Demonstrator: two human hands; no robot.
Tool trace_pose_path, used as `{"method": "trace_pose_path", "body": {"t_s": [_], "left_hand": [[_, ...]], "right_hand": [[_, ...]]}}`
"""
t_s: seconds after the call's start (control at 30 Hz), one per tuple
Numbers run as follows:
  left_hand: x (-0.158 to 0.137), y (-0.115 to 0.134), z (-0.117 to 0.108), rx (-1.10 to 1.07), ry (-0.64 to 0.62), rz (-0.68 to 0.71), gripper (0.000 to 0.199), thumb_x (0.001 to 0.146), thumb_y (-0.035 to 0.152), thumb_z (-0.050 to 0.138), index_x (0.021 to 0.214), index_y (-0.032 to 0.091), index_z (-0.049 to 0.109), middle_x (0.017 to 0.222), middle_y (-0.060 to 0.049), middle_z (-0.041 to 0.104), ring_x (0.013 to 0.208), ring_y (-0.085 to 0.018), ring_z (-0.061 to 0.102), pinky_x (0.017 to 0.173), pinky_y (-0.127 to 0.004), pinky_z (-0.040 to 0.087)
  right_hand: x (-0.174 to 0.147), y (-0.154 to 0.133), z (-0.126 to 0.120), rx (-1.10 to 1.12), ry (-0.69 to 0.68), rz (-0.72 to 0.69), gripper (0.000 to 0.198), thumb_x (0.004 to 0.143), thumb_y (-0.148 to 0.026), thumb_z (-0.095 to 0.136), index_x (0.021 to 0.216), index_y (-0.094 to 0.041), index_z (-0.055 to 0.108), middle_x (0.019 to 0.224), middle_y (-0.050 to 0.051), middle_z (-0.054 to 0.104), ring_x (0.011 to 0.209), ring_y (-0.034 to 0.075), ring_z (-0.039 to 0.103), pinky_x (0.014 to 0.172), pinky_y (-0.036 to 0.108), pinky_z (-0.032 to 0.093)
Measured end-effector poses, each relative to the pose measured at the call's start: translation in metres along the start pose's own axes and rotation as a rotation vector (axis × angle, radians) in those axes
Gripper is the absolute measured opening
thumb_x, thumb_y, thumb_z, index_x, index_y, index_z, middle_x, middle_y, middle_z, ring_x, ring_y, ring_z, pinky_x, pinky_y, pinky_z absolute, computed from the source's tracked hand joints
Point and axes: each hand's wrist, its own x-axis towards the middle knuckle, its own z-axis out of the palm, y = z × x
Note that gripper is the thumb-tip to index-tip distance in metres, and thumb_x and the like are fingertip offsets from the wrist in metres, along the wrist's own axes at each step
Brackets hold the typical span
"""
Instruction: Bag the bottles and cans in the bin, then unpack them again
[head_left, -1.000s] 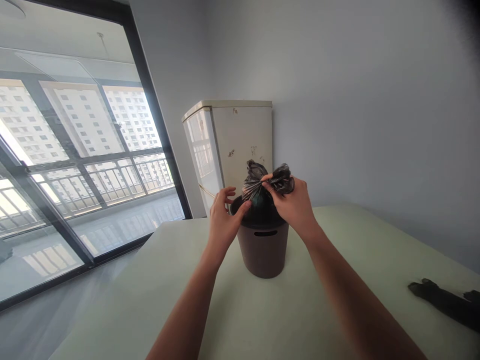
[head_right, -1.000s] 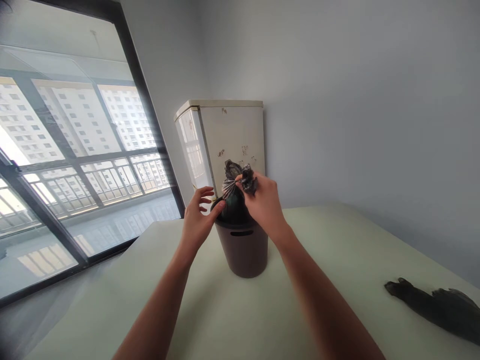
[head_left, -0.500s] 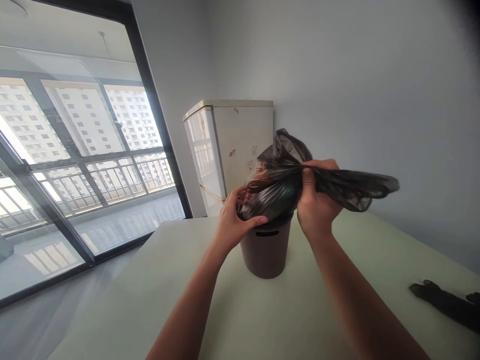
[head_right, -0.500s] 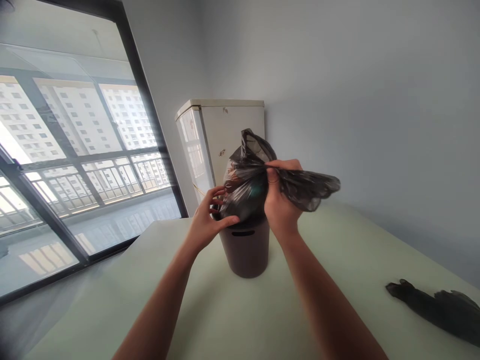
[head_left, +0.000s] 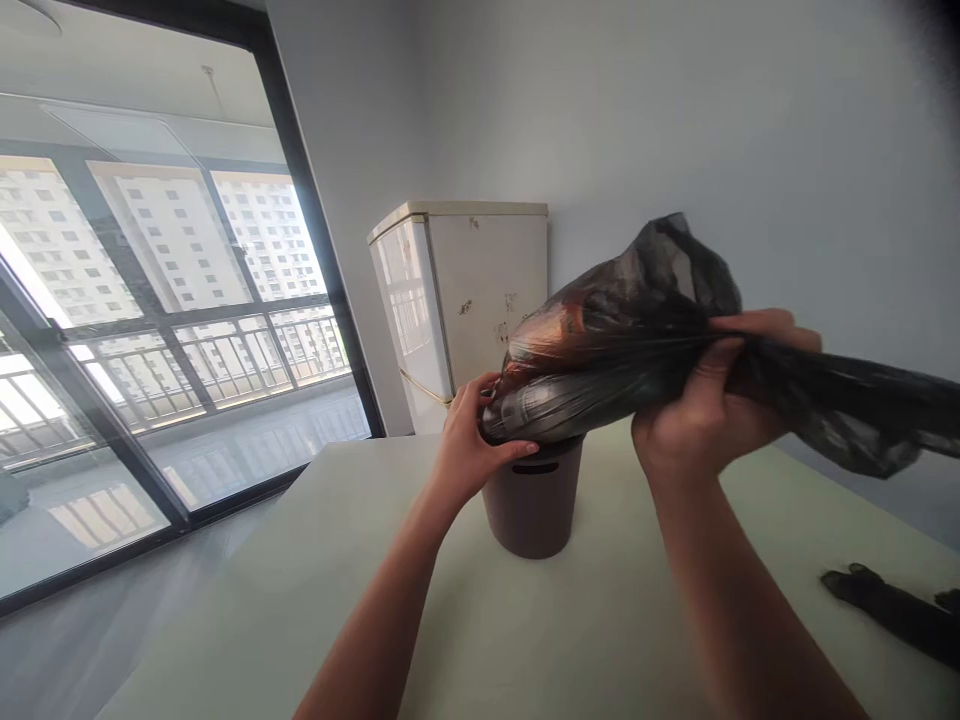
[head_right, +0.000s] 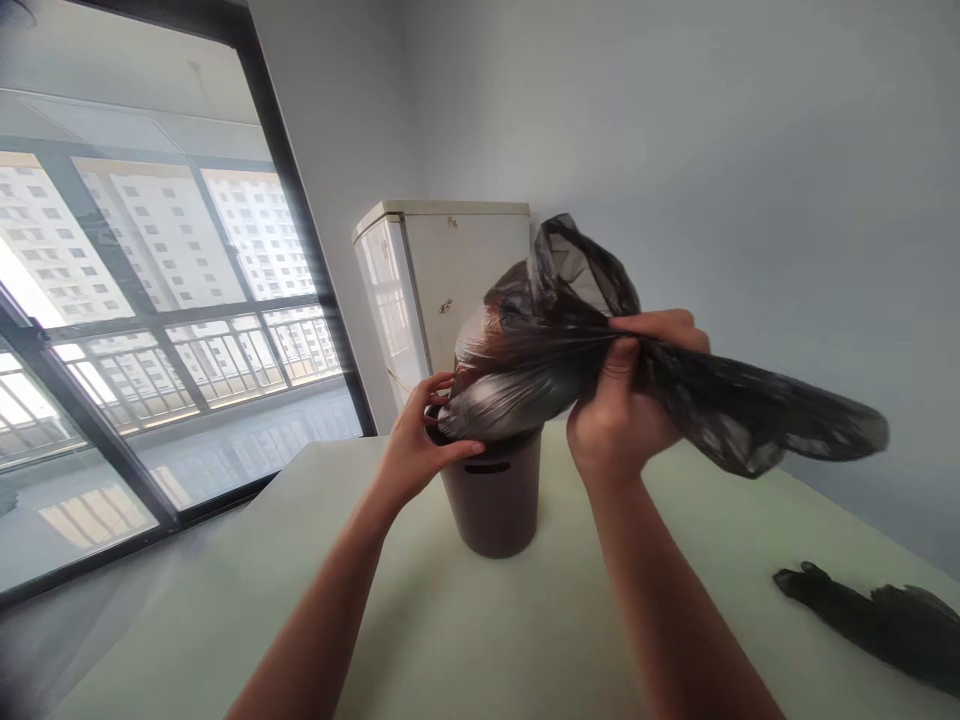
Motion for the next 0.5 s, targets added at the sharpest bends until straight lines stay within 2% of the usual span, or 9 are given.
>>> {"method": "trace_pose_path", "body": {"t_s": [0.2, 0.4, 0.43, 0.5], "left_hand": [[0.000, 0.000, 0.000, 0.037, 0.029, 0.042, 0.073, 0.069, 0.031, 0.093, 0.132, 0.032, 0.058, 0.131, -0.005, 0.062, 0.110, -0.025, 0.061, 0.089, -0.038, 0.053], [0.000, 0.008, -0.002, 0.040, 0.084, 0.109, 0.070, 0.071, 0.034, 0.093, 0.132, 0.030, 0.061, 0.124, -0.004, 0.066, 0.112, -0.025, 0.062, 0.092, -0.037, 0.052], [0.000, 0.009, -0.003, 0.032, 0.088, 0.130, 0.069, 0.071, 0.035, 0.093, 0.133, 0.030, 0.061, 0.125, -0.004, 0.066, 0.112, -0.025, 0.062, 0.093, -0.037, 0.052], [0.000, 0.011, -0.004, 0.000, 0.094, 0.182, 0.070, 0.072, 0.037, 0.092, 0.134, 0.030, 0.062, 0.129, -0.006, 0.066, 0.114, -0.026, 0.062, 0.093, -0.037, 0.051]], "right_hand": [[0.015, -0.003, 0.000, 0.022, 0.149, -0.062, 0.026, 0.096, -0.046, 0.071, 0.088, -0.021, 0.066, 0.085, 0.001, 0.053, 0.087, 0.019, 0.058, 0.096, 0.046, 0.047], [0.028, -0.002, -0.009, -0.160, 0.166, -0.094, 0.040, 0.096, -0.063, 0.062, 0.085, -0.025, 0.056, 0.085, -0.001, 0.054, 0.088, 0.021, 0.064, 0.094, 0.053, 0.053], [0.030, -0.002, -0.011, -0.188, 0.173, -0.089, 0.040, 0.096, -0.064, 0.060, 0.086, -0.026, 0.055, 0.087, 0.000, 0.055, 0.093, 0.023, 0.065, 0.097, 0.056, 0.052], [0.032, -0.002, -0.016, -0.224, 0.126, 0.007, 0.040, 0.100, -0.066, 0.051, 0.093, -0.026, 0.055, 0.099, 0.003, 0.055, 0.114, 0.028, 0.061, 0.108, 0.060, 0.047]]}}
